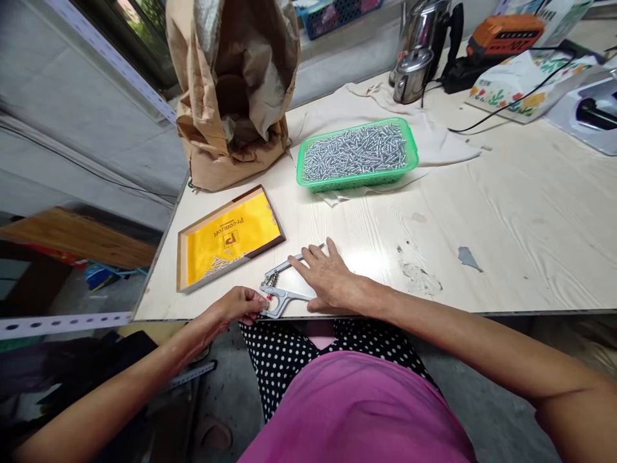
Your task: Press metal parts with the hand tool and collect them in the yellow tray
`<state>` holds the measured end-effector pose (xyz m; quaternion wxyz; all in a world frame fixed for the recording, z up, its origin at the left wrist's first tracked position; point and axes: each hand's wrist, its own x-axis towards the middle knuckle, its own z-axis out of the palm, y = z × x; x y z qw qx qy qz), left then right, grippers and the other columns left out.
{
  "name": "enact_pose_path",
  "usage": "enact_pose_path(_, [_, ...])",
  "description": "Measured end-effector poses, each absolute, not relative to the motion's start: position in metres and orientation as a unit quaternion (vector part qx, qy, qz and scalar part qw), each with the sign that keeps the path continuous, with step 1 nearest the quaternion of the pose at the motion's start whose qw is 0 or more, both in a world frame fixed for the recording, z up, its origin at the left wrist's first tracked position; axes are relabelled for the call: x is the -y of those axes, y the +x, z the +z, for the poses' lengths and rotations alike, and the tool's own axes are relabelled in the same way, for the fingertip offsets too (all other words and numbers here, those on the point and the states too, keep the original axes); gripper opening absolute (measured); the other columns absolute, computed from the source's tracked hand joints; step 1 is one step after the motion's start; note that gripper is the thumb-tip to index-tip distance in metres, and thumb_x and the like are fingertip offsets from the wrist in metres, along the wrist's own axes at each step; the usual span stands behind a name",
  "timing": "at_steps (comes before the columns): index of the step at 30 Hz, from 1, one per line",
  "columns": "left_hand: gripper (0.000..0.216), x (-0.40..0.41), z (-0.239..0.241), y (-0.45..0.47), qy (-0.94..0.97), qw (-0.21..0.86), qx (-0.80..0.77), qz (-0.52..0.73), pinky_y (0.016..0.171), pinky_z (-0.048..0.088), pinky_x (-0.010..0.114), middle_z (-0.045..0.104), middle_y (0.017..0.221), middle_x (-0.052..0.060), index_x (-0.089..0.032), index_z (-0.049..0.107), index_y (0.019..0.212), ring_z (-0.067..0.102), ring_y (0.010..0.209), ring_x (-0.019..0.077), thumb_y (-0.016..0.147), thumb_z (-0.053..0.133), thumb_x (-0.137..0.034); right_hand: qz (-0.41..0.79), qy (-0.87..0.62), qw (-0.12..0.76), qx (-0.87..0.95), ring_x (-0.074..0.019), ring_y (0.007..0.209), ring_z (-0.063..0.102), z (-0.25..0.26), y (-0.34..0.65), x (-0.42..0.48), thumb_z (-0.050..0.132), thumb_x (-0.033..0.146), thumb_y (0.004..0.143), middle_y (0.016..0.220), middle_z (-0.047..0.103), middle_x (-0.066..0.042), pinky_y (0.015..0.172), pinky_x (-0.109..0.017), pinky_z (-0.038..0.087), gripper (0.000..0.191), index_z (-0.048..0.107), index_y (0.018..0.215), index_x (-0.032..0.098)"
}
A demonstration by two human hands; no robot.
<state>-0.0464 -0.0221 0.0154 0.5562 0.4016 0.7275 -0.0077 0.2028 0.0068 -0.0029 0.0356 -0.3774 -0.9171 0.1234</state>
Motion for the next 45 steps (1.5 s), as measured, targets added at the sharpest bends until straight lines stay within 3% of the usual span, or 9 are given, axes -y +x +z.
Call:
enact_pose_path(9, [0.048,0.023,0.015,-0.046,0.413,0.551,-0.725,-0.003,0.05,0.039,0.022,0.053,0.053,-0.004,-0.014,0.063,0.068,0.046,0.051,0.0094,0.049,0.08,-0.054,0.124,-0.391,0.051,0.91,-0.0331,0.11,0.049,0.0,0.202,0.007,0.071,0.036,0.073,0.125,0.056,-0.016,0.101,-0.055,0.028,0.083,0.033,0.144,0.015])
enact_pose_path(13, [0.04,0.028,0.019,-0.046,0.441,0.527,-0.726,-0.019,0.053,0.042,0.024,0.053,0.054,-0.002,-0.014,0.063,0.068,0.049,0.053,0.0119,0.062,0.075,-0.052,0.123,-0.384,0.073,0.912,-0.0319,0.104,0.05,-0.004,0.201,0.011,0.07,0.031,0.076,0.119,0.058,-0.016,0.09,-0.048,0.036,0.078,0.034,0.143,0.014])
enact_pose_path(18, [0.019,0.039,0.03,-0.028,0.699,0.232,-0.676,0.028,0.075,0.049,0.033,0.063,0.086,0.006,-0.017,0.066,0.087,0.059,0.085,0.0223,0.081,0.066,-0.034,0.154,-0.379,0.116,0.905,-0.0284,0.098,0.051,-0.006,0.199,0.015,0.065,0.018,0.078,0.112,0.061,-0.014,0.08,-0.04,0.041,0.074,0.032,0.144,0.014])
enact_pose_path(22, [0.042,0.03,0.025,-0.003,0.852,0.159,-0.497,0.037,0.095,0.046,0.044,0.057,0.122,0.011,-0.018,0.054,0.119,0.05,0.115,0.0279,0.081,0.069,-0.03,0.168,-0.374,0.146,0.9,-0.0279,0.1,0.051,-0.011,0.2,0.018,0.062,0.016,0.079,0.114,0.06,-0.015,0.084,-0.041,0.042,0.079,0.024,0.147,0.011])
enact_pose_path(25, [0.059,0.013,0.017,0.007,0.898,0.165,-0.409,-0.001,0.1,0.044,0.046,0.053,0.13,0.014,-0.017,0.043,0.131,0.048,0.119,0.0289,0.082,0.07,-0.032,0.177,-0.375,0.171,0.894,-0.0283,0.104,0.05,-0.013,0.206,0.02,0.065,0.021,0.078,0.12,0.058,-0.016,0.087,-0.042,0.043,0.083,0.021,0.148,0.01])
enact_pose_path(29, [0.069,-0.001,0.014,0.011,0.91,0.146,-0.386,-0.046,0.095,0.045,0.045,0.055,0.124,0.013,-0.015,0.036,0.138,0.051,0.111,0.0285,0.082,0.07,-0.037,0.167,-0.455,0.133,0.864,-0.032,0.1,0.05,-0.011,0.218,0.023,0.079,0.035,0.069,0.112,0.058,-0.019,0.081,-0.044,0.046,0.076,0.045,0.131,0.007])
enact_pose_path(37, [0.028,-0.01,0.011,0.025,0.92,0.21,-0.332,-0.01,0.086,0.045,0.037,0.06,0.103,0.009,-0.015,0.058,0.112,0.05,0.099,0.0231,0.093,0.054,-0.036,0.158,-0.441,0.144,0.872,-0.0228,0.086,0.053,-0.012,0.222,0.023,0.061,0.024,0.088,0.093,0.06,-0.01,0.075,-0.036,0.044,0.012,0.061,0.095,0.014])
enact_pose_path(42, [0.033,-0.016,0.004,0.026,0.904,0.228,-0.361,0.01,0.078,0.043,0.033,0.058,0.086,0.006,-0.015,0.063,0.088,0.05,0.088,0.0209,0.097,0.044,-0.041,0.137,-0.427,0.134,0.884,-0.0197,0.078,0.053,-0.029,0.211,0.013,0.052,0.017,0.093,0.08,0.06,-0.007,0.071,-0.032,0.041,0.016,0.06,0.079,0.015])
enact_pose_path(45, [0.035,-0.016,0.005,0.025,0.901,0.22,-0.374,0.009,0.078,0.045,0.034,0.059,0.085,0.006,-0.015,0.063,0.085,0.051,0.088,0.0211,0.097,0.044,-0.042,0.135,-0.423,0.142,0.885,-0.0195,0.078,0.052,-0.031,0.212,0.011,0.052,0.019,0.093,0.08,0.06,-0.006,0.071,-0.032,0.04,0.016,0.06,0.08,0.015])
